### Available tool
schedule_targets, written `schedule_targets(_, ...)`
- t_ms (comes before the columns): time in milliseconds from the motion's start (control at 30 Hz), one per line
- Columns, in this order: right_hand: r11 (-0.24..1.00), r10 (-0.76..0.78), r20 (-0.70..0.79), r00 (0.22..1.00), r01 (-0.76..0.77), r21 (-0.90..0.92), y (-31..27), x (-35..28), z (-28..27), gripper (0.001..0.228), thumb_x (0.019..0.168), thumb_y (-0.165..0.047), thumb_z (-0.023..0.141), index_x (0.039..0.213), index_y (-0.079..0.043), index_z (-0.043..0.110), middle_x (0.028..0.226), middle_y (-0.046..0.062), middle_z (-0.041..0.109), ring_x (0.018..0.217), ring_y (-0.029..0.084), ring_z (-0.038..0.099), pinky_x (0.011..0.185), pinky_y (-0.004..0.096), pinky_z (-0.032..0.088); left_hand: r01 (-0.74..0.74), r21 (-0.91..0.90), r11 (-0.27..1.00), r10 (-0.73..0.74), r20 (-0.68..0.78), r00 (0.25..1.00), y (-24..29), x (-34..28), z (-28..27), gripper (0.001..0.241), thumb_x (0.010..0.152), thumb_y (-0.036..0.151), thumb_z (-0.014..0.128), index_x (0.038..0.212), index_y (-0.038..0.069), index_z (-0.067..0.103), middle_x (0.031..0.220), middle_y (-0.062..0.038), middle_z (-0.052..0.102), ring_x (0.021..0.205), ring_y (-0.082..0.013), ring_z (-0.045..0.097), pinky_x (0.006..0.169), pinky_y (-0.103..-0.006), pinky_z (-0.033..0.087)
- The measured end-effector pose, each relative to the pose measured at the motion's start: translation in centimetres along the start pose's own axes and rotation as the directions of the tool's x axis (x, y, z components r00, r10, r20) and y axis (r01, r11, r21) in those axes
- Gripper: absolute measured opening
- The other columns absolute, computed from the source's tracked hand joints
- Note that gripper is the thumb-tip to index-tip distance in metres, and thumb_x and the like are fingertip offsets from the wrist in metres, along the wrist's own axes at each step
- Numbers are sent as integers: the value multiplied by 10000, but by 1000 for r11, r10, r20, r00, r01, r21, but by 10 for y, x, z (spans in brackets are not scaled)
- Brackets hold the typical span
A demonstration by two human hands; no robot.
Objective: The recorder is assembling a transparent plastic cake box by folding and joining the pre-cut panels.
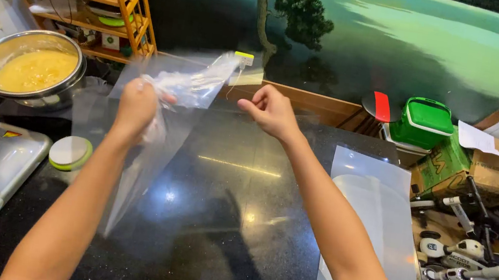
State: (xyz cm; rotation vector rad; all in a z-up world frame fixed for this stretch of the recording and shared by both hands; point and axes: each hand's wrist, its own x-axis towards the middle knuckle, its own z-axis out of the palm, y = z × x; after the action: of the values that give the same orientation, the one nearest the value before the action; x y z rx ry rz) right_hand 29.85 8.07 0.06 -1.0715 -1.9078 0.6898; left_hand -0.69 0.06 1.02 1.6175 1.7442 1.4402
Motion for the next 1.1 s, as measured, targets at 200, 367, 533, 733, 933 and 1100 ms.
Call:
schedule_targets(200,995,-69,-167,984,55,-87,5,-9,-32,439,820,-377,869,830,-72,553,643,23,630,589,110,580,561,283,479,285,-526,801,-350,-25,937,-36,46,-21,257,977,224,416,887,89,616,764,-31,632,572,-131,533,482,-338,391)
schedule_targets(367,992,-26,-204,979,1,-123,11,-12,-58,414,832,-358,866,826,-83,557,637,3,629,577,84,569,547,265,463,285,-770,571,-132,257,957,-36,56,-53,239,1069,256,446,926,105,564,744,-14,542,590,-115,485,512,-286,395)
schedule_targets(533,1000,-17,-234,972,16,-8,36,-13,-80,378,854,-289,878,837,-73,569,633,-13,573,590,46,477,548,237,407,322,-578,750,-91,391,916,31,26,-88,238,974,259,456,948,104,635,767,-5,615,589,-111,517,469,-290,402)
schedule_targets(733,997,-66,-247,967,53,-57,44,-18,-98,342,852,-266,878,833,-76,594,649,-51,582,592,20,500,535,216,417,81,-102,991,-20,495,869,-49,39,-93,220,824,99,660,1009,31,758,888,6,713,780,-83,618,717,-239,497)
schedule_targets(933,996,-20,-316,949,-9,-88,48,-22,-113,344,901,-244,868,876,-49,585,670,-16,578,621,35,476,550,225,392,63,-96,993,-59,38,997,-106,39,-98,203,935,96,552,1023,-10,701,821,-17,592,671,-112,506,579,-309,416)
schedule_targets(1100,992,-117,-384,916,87,-96,64,-19,-130,270,953,-174,830,935,-40,596,748,8,634,670,52,567,606,227,447,218,-672,708,-363,-81,928,-111,35,-90,201,897,183,446,987,148,623,845,-55,799,553,-141,554,447,-316,422)
